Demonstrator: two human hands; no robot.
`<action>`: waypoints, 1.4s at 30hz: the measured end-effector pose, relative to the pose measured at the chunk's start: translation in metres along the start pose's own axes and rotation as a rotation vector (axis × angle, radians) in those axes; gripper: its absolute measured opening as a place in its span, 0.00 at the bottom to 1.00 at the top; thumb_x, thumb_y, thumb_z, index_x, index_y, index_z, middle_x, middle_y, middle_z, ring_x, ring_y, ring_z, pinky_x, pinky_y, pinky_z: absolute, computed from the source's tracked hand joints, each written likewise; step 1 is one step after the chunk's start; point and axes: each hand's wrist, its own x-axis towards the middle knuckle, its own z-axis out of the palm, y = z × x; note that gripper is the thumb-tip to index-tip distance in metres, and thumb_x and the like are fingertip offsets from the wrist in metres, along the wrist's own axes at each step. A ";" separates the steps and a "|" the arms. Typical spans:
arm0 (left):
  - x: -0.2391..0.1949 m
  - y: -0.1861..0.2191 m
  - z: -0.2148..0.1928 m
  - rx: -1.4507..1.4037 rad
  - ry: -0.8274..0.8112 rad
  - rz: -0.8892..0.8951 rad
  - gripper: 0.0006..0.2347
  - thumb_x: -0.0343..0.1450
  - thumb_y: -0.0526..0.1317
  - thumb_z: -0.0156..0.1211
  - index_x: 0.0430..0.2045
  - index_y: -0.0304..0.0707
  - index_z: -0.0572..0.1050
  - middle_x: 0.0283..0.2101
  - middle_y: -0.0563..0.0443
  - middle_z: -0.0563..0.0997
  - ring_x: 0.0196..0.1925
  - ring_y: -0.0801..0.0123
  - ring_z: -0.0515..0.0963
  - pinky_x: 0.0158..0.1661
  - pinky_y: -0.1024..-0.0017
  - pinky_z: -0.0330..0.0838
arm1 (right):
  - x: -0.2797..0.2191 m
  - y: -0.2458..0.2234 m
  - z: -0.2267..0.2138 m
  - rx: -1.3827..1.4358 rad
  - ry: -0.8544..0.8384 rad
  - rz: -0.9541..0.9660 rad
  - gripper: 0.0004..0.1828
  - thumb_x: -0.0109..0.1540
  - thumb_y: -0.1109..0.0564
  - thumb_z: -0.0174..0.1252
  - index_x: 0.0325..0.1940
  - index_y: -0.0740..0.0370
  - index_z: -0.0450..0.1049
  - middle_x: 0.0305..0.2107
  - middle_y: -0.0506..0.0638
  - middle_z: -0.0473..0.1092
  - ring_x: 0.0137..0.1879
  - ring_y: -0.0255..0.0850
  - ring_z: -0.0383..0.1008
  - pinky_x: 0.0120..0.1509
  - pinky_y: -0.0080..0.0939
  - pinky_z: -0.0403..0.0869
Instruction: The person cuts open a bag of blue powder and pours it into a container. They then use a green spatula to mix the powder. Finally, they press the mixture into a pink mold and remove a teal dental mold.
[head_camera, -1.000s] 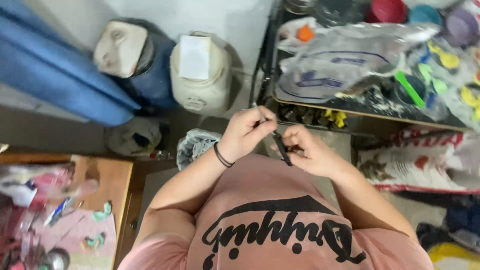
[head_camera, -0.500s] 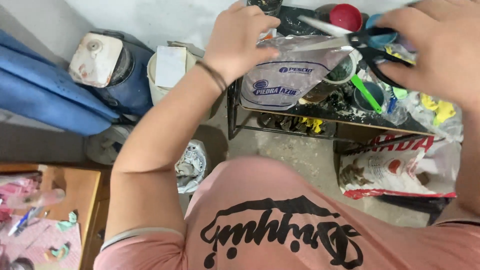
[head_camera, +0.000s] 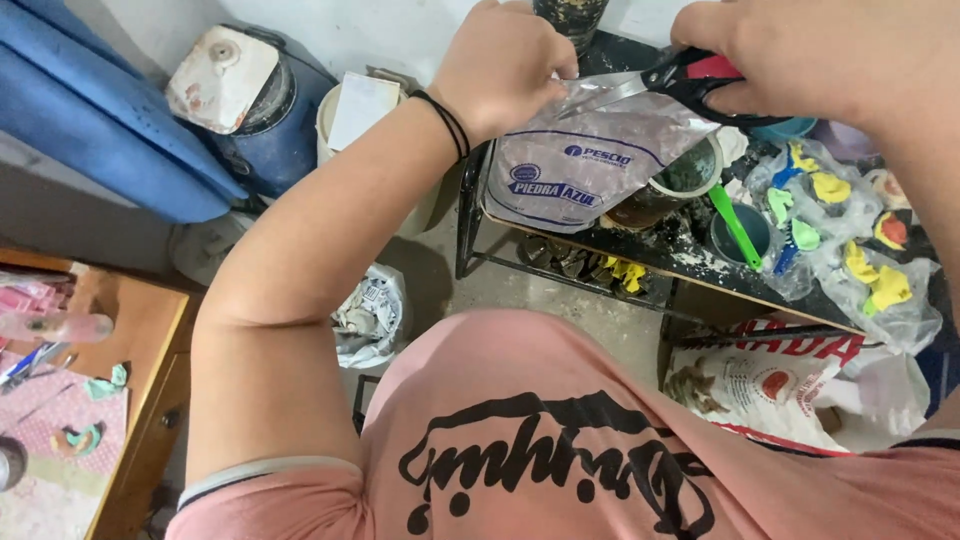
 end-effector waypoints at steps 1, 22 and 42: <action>0.000 0.000 0.001 0.001 0.000 -0.005 0.05 0.74 0.47 0.68 0.38 0.55 0.87 0.27 0.59 0.85 0.40 0.55 0.80 0.40 0.56 0.71 | 0.000 0.000 0.005 -0.001 0.004 -0.003 0.24 0.61 0.28 0.53 0.56 0.35 0.67 0.35 0.27 0.74 0.44 0.25 0.77 0.48 0.28 0.70; -0.006 -0.001 0.009 -0.067 0.128 0.050 0.06 0.74 0.44 0.69 0.33 0.44 0.88 0.28 0.51 0.86 0.30 0.55 0.82 0.29 0.60 0.72 | 0.044 -0.023 -0.016 0.366 -0.197 -0.064 0.30 0.65 0.35 0.55 0.68 0.43 0.62 0.25 0.40 0.82 0.35 0.38 0.82 0.39 0.39 0.72; -0.015 -0.014 0.020 -0.222 0.287 0.111 0.05 0.72 0.41 0.72 0.27 0.44 0.83 0.27 0.54 0.83 0.30 0.60 0.81 0.30 0.61 0.68 | 0.074 -0.046 0.001 0.539 -0.084 -0.072 0.26 0.63 0.32 0.56 0.56 0.45 0.65 0.17 0.46 0.75 0.26 0.48 0.78 0.30 0.45 0.70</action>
